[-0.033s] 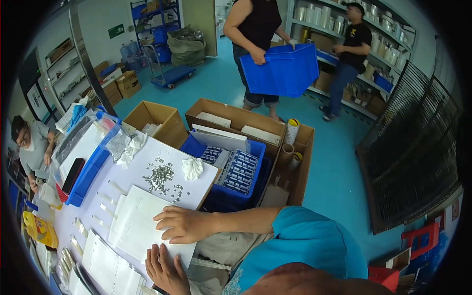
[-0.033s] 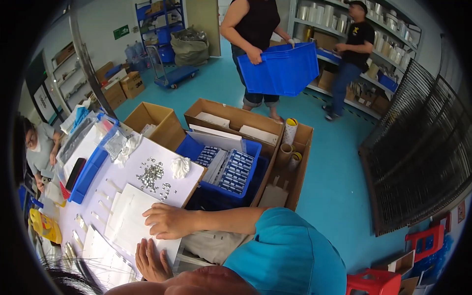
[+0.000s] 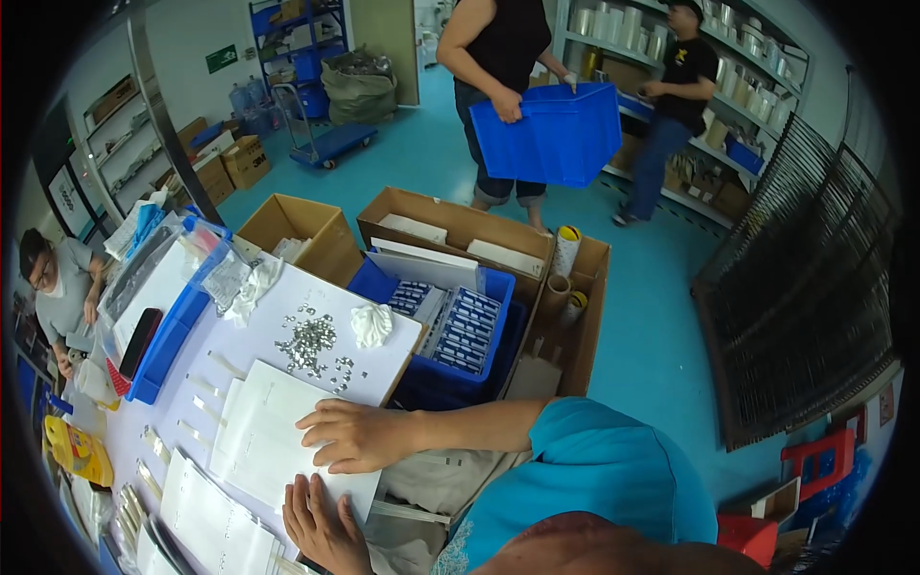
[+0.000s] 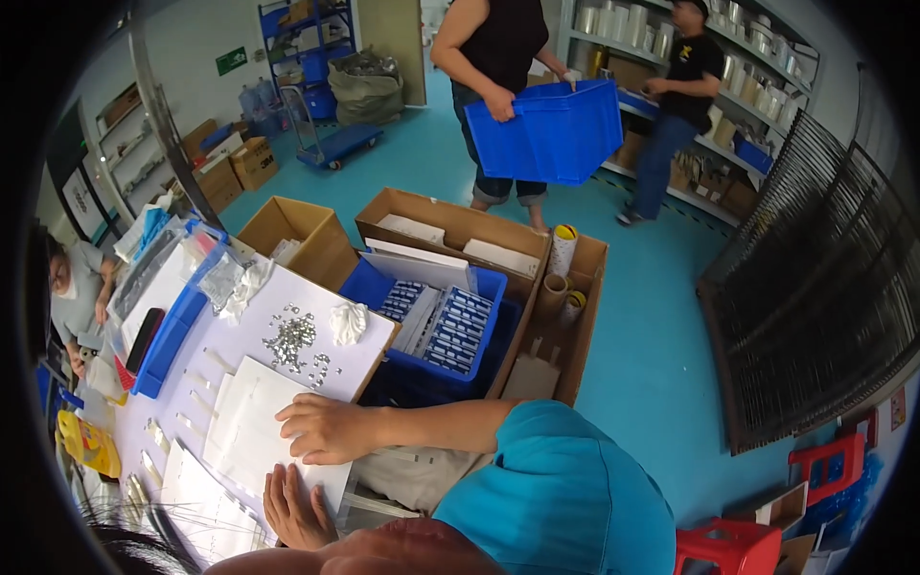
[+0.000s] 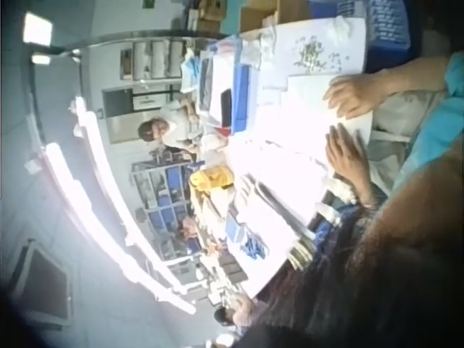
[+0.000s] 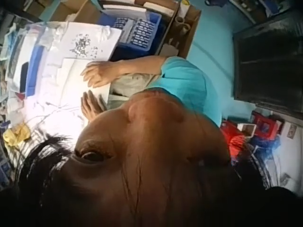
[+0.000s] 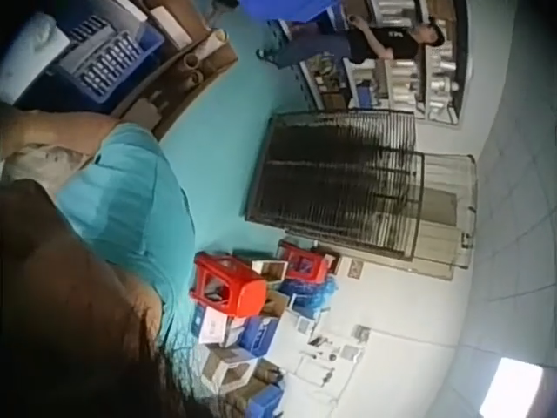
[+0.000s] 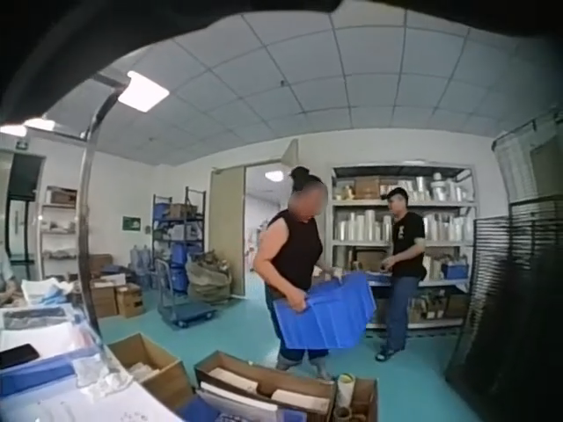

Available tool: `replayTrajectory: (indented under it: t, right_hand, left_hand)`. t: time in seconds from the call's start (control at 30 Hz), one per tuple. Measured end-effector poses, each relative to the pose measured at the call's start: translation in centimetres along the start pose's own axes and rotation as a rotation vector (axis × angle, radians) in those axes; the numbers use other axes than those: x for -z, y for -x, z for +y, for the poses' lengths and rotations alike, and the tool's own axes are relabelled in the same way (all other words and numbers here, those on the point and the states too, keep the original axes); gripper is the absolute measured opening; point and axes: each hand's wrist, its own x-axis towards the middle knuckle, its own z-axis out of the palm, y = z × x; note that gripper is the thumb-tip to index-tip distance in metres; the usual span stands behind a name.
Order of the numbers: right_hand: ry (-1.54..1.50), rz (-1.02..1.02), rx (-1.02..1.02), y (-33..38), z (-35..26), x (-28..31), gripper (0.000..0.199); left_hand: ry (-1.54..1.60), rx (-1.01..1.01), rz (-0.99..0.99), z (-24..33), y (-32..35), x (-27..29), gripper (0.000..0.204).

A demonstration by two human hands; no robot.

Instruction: Inserting small metal studs into pre-punched holes on white sheets at an industrial workstation.

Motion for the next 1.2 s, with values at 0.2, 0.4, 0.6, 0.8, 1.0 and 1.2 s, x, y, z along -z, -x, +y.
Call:
replayTrajectory:
  t: [0.2,0.4,0.6,0.8,1.0,1.2]
  right_hand:
    - [0.001,0.011,0.05,-0.5,0.6,0.3,0.02]
    - [-0.022,0.041,0.036,-0.2,0.6,-0.5,0.02]
    - [-0.016,0.066,0.037,0.0,0.7,-1.1,0.021]
    - [0.005,0.09,0.063,0.0,1.3,-1.9,0.017]
    - [0.075,0.152,0.09,-0.3,1.8,-2.3,0.015]
    - [0.082,0.165,0.092,-0.4,1.9,-2.8,0.015]
  left_hand:
    - [-0.023,0.08,0.03,1.5,-0.5,0.5,0.046]
    - [0.016,0.123,0.085,1.7,0.1,0.4,0.041]
    - [0.052,0.005,0.186,2.3,-0.6,1.5,0.043]
    - [-0.008,-0.087,0.272,2.5,-1.6,1.5,0.032]
    - [-0.025,-0.074,0.25,3.0,-1.8,1.7,0.034]
    - [0.003,-0.028,0.257,2.3,-0.9,0.6,0.038]
